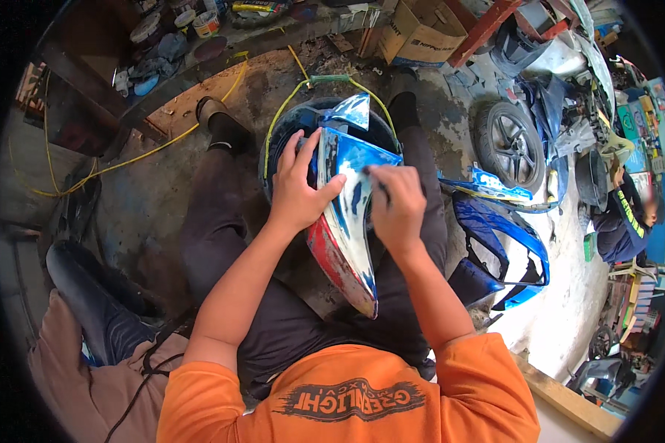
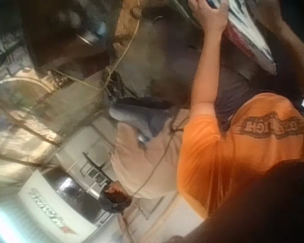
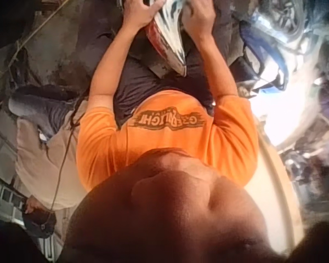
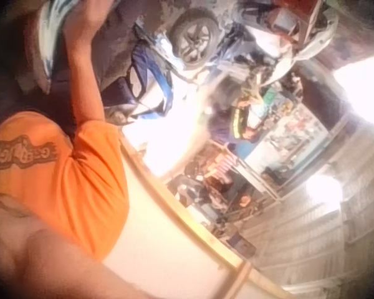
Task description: The person sands motorcycle fairing parts using sandpaper and water from a bucket, rotating each piece and rubbing along its edges and surfaces by hand.
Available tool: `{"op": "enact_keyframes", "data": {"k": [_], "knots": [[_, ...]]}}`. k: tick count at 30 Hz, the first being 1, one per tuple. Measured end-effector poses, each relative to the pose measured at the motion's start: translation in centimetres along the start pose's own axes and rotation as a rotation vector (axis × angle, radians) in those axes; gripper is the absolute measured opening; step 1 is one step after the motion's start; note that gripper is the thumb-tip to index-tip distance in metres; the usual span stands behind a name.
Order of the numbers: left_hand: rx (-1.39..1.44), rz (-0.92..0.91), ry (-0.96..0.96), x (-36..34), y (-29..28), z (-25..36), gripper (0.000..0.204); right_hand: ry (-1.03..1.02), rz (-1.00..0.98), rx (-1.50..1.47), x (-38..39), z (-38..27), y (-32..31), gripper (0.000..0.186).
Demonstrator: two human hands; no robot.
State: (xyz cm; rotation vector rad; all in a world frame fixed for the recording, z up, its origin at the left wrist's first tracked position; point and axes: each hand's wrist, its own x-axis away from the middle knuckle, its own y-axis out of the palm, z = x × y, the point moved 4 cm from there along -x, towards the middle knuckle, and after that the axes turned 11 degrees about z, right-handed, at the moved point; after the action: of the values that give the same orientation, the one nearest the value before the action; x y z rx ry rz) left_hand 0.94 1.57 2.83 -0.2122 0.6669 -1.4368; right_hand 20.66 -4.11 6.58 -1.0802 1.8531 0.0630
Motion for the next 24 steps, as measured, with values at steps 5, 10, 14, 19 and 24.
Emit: {"op": "enact_keyframes", "data": {"k": [5, 10, 14, 19, 24], "knots": [[-0.024, 0.004, -0.002, 0.2, 0.0, 0.0, 0.092, -0.036, -0.051, -0.010, 0.7, -1.6, 0.3, 0.041], [0.018, 0.015, 0.012, 0.0, 0.1, -0.4, 0.095, 0.055, 0.048, 0.061, -0.4, 0.8, -0.4, 0.030], [0.001, 0.011, 0.015, 0.3, 0.3, -0.4, 0.092, -0.039, -0.068, -0.024, 0.4, -0.9, 0.1, 0.040], [0.033, 0.030, 0.018, 0.3, 0.2, -1.0, 0.093, -0.015, -0.029, 0.013, 0.0, -0.1, -0.2, 0.040], [0.028, 0.039, 0.033, 0.3, 0.6, -0.9, 0.092, -0.001, -0.021, -0.006, 1.1, -1.2, 0.1, 0.040]]}}
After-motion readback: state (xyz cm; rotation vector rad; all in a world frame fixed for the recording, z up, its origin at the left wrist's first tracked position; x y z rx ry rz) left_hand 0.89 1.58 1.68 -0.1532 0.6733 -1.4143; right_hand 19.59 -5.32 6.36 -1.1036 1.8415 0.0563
